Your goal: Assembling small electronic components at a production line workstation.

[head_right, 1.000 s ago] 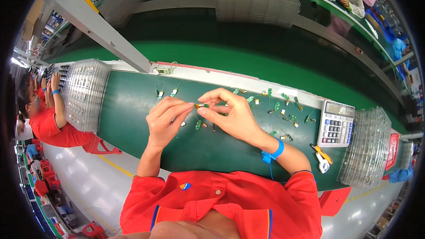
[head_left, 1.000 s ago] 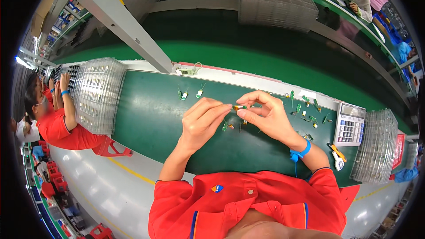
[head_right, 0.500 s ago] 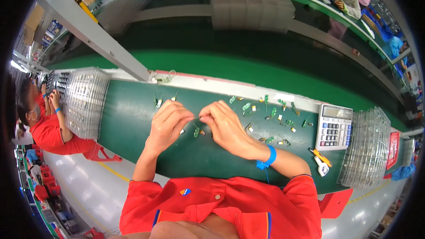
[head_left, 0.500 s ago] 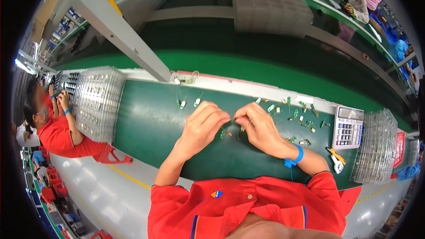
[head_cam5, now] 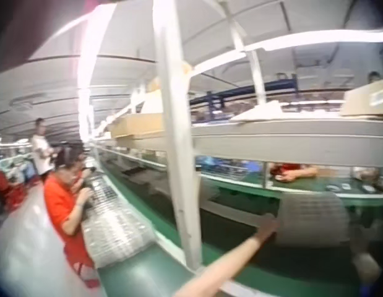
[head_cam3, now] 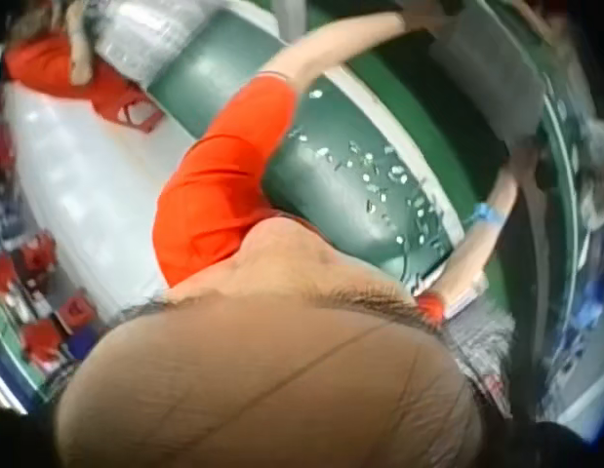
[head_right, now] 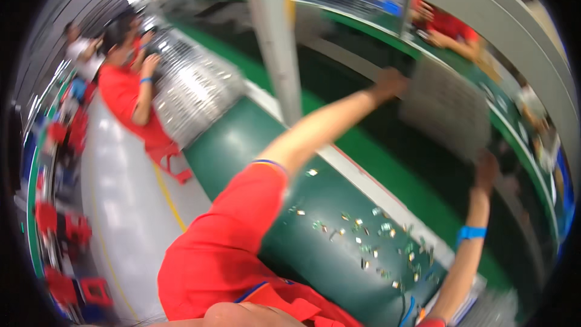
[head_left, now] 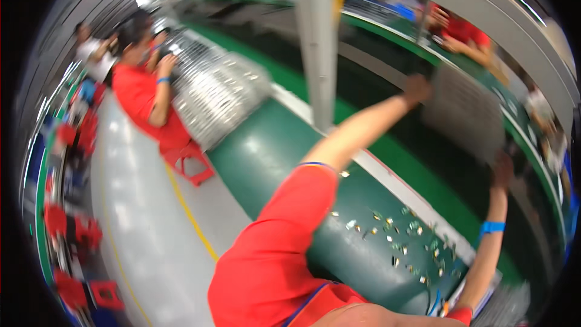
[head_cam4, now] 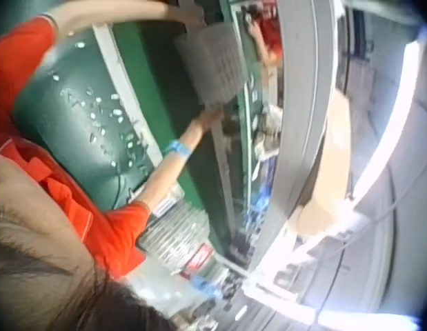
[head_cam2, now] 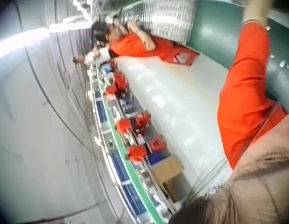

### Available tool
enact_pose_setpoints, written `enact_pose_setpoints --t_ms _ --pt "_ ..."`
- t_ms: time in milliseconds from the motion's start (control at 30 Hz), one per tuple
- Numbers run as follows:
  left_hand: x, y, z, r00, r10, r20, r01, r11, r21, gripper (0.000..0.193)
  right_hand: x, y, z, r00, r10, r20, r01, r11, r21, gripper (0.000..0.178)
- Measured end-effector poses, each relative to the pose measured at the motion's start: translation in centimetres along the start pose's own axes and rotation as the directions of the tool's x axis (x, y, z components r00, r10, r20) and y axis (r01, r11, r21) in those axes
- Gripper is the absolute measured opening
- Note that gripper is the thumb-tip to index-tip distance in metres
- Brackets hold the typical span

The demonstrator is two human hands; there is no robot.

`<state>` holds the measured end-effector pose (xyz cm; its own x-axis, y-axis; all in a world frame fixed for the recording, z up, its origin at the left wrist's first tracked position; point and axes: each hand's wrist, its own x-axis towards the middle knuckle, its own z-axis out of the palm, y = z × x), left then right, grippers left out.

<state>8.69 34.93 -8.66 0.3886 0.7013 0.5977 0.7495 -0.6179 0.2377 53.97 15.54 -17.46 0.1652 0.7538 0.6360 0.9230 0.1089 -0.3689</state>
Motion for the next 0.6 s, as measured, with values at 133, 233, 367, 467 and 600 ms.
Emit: enact_pose_setpoints --t_ms 133,233,367,467,600 --pt "0.7 1.8 2.8 0.952 -0.302 0.043 0.289 0.849 -0.443 0.036 7.4 10.6 4.0 0.967 0.232 -0.107 -0.225 0.972 0.073 0.032" --pt "2.1 2.0 3.2 0.926 -0.377 -0.007 0.354 0.876 -0.327 0.032 9.4 14.8 6.6 0.953 0.213 0.214 -0.24 0.964 0.113 0.021" --pt "2.9 2.2 3.4 0.915 -0.403 -0.018 0.396 0.904 -0.162 0.021 9.7 16.4 9.4 0.908 0.28 0.311 -0.351 0.915 0.201 0.03" --pt "5.4 4.2 0.8 0.883 -0.438 0.171 0.467 0.779 -0.417 0.023 13.4 15.8 2.4 0.884 0.344 0.317 -0.424 0.876 0.23 0.041" --pt "5.0 3.1 -0.3 0.76 -0.404 0.51 0.568 0.794 -0.217 0.025 12.2 7.8 1.3 0.897 0.146 0.417 -0.118 0.989 -0.091 0.049"
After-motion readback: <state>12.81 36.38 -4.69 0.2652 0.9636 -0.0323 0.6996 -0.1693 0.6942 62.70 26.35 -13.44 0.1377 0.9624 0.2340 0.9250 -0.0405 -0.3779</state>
